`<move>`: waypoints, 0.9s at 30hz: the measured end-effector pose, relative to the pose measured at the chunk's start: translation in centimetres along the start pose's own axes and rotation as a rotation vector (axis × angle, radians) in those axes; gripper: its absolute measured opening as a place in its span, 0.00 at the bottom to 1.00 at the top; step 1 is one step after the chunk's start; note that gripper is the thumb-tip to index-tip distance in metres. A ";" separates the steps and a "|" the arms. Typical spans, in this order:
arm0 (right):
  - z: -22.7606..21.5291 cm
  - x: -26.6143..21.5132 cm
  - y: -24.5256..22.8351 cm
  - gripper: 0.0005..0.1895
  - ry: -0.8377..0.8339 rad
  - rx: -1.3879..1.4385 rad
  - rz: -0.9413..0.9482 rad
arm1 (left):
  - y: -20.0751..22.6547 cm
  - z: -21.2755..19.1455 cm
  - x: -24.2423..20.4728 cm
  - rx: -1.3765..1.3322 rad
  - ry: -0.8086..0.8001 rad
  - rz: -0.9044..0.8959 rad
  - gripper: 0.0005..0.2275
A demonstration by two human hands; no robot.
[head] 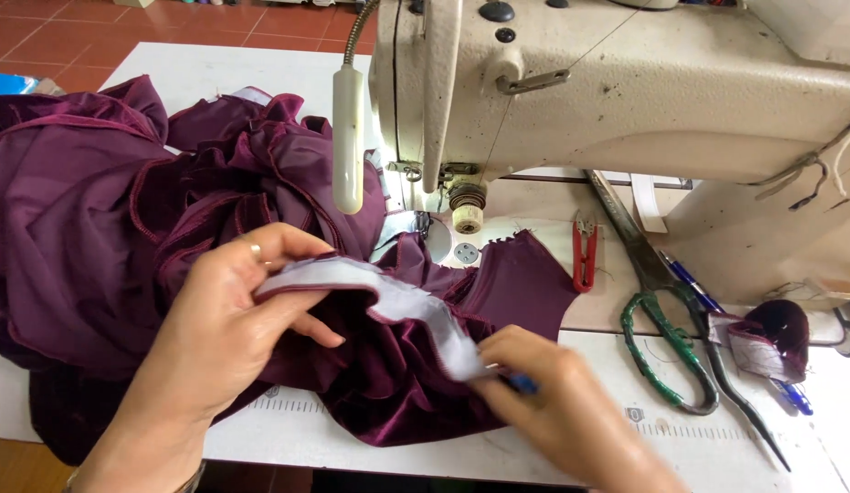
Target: Using a seam ripper to carefully remove overlock stitches from a purple velvet garment at a sewing workstation.
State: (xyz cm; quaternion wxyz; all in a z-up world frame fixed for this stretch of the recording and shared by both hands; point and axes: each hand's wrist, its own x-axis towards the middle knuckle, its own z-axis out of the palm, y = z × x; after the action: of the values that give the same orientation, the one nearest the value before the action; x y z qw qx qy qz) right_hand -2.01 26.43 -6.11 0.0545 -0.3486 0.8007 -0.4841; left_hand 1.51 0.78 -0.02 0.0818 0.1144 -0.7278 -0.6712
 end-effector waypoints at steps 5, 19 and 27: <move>-9.5 -1.3 0.6 0.06 -0.019 0.030 0.325 | -0.2 -0.9 -2.2 0.008 0.032 0.013 0.08; -9.6 -2.2 2.2 0.14 0.084 -0.413 0.442 | -2.7 6.2 -3.7 0.911 0.052 0.980 0.08; -9.2 -2.7 1.1 0.05 -0.093 -0.047 0.364 | -6.2 14.3 -2.5 0.979 -0.110 0.902 0.33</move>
State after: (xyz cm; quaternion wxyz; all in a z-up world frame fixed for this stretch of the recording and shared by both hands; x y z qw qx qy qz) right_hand -4.48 35.16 -2.85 0.1702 -0.2212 0.8583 -0.4307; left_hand 0.33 14.72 -7.33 0.2559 -0.2114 -0.9282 -0.1681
